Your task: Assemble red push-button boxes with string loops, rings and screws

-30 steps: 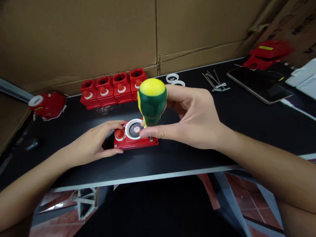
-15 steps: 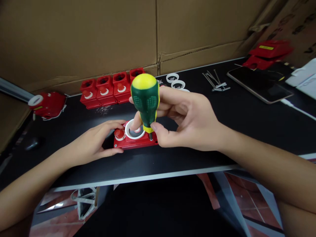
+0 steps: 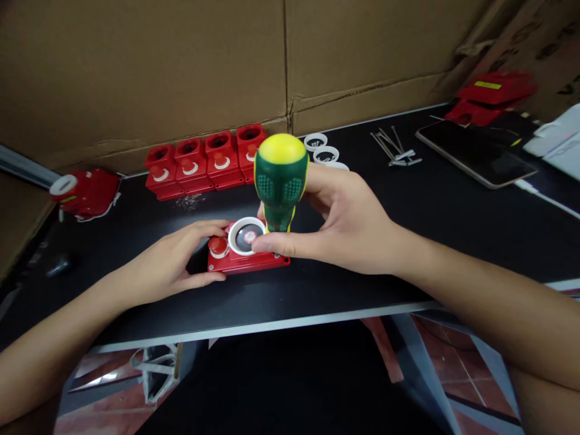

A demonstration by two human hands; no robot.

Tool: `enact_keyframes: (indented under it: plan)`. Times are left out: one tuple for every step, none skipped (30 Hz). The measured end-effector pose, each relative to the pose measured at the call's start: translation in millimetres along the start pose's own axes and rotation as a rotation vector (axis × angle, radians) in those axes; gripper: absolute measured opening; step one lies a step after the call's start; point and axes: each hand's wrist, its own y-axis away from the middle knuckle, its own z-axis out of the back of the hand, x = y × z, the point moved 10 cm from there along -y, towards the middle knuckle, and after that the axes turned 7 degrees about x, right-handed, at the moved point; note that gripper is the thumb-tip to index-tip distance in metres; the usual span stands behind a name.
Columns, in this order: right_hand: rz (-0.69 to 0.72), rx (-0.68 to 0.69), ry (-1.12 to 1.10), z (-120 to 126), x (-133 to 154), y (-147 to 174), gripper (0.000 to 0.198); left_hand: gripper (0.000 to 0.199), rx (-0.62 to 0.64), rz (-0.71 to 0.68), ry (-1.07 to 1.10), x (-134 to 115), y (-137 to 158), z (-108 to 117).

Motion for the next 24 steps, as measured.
enact_keyframes:
  plan:
    - [-0.017, -0.021, -0.011, 1.6, -0.3, -0.3, 0.034, 0.062, 0.002, 0.000, 0.004, 0.0, -0.2, -0.3]
    - [-0.028, -0.035, -0.028, 2.7, -0.3, -0.9, 0.036, 0.062, 0.003, 0.001, 0.008, 0.1, -0.4, -0.4]
    - [-0.037, -0.041, -0.046, 3.1, -0.4, -1.6, 0.038, 0.062, 0.004, 0.002, 0.012, 0.2, -0.6, -0.6]
    - [-0.039, -0.042, -0.064, 3.0, -0.1, -2.3, 0.039, 0.062, 0.006, 0.003, 0.016, 0.3, -0.8, -0.8]
    - [-0.040, -0.043, -0.081, 2.9, 0.0, -2.9, 0.038, 0.062, 0.007, 0.004, 0.020, 0.4, -0.9, -0.8]
    - [-0.044, -0.045, -0.098, 3.0, -0.4, -3.2, 0.037, 0.062, 0.006, 0.004, 0.020, 0.3, -0.9, -0.7]
    - [-0.051, -0.042, -0.115, 2.4, -1.2, -3.4, 0.037, 0.062, 0.006, 0.003, 0.019, 0.1, -1.0, -0.5]
    - [-0.062, -0.038, -0.135, 1.8, -2.4, -3.2, 0.038, 0.062, 0.006, 0.001, 0.016, -0.3, -0.9, -0.3]
    - [-0.076, -0.038, -0.156, 1.3, -3.9, -2.6, 0.040, 0.062, 0.005, -0.001, 0.014, -0.5, -0.9, -0.1]
    - [-0.085, -0.040, -0.178, 1.1, -4.9, -1.8, 0.042, 0.061, 0.004, 0.000, 0.013, -0.6, -0.8, 0.1]
    - [-0.090, -0.041, -0.196, 1.0, -5.3, -0.9, 0.044, 0.061, 0.004, 0.003, 0.013, -0.5, -0.8, 0.2]
    - [-0.095, -0.045, -0.207, 1.2, -5.7, 0.2, 0.045, 0.061, 0.005, 0.005, 0.016, -0.3, -0.7, 0.1]
    - [-0.101, -0.050, -0.207, 1.8, -6.1, 1.2, 0.045, 0.062, 0.004, 0.008, 0.019, 0.0, -0.6, 0.1]
    - [-0.106, -0.053, -0.202, 2.3, -6.2, 2.1, 0.045, 0.063, 0.005, 0.011, 0.022, 0.4, -0.6, -0.1]
    - [-0.108, -0.051, -0.199, 2.5, -6.0, 2.7, 0.045, 0.063, 0.006, 0.012, 0.023, 0.6, -0.7, -0.4]
    - [-0.108, -0.047, -0.199, 2.6, -5.5, 3.0, 0.045, 0.063, 0.004, 0.009, 0.022, 0.4, -0.7, -0.5]
    - [-0.108, -0.043, -0.196, 2.6, -4.7, 3.2, 0.046, 0.063, 0.001, 0.006, 0.021, 0.2, -0.7, -0.3]
    - [-0.098, -0.038, -0.189, 2.6, -2.8, 3.1, 0.047, 0.063, -0.003, 0.002, 0.020, -0.1, -0.7, -0.2]
    - [-0.084, -0.027, -0.177, 2.1, 0.0, 2.8, 0.048, 0.062, -0.006, -0.002, 0.017, -0.3, -0.8, 0.1]
    - [-0.070, -0.016, -0.160, 1.3, 3.0, 2.5, 0.046, 0.062, -0.007, -0.003, 0.015, -0.5, -0.8, 0.1]
    - [-0.062, -0.002, -0.139, 0.3, 5.8, 2.2, 0.043, 0.062, -0.006, -0.002, 0.014, -0.4, -0.8, 0.1]
    - [-0.064, 0.013, -0.118, -0.7, 7.7, 2.0, 0.040, 0.062, -0.003, 0.001, 0.013, -0.1, -0.9, -0.1]
    - [-0.071, 0.034, -0.107, -2.1, 8.8, 1.7, 0.038, 0.061, -0.001, 0.002, 0.012, 0.0, -0.9, -0.1]
    - [-0.081, 0.060, -0.103, -3.5, 9.4, 1.4, 0.037, 0.061, 0.000, 0.003, 0.010, 0.1, -0.8, 0.0]
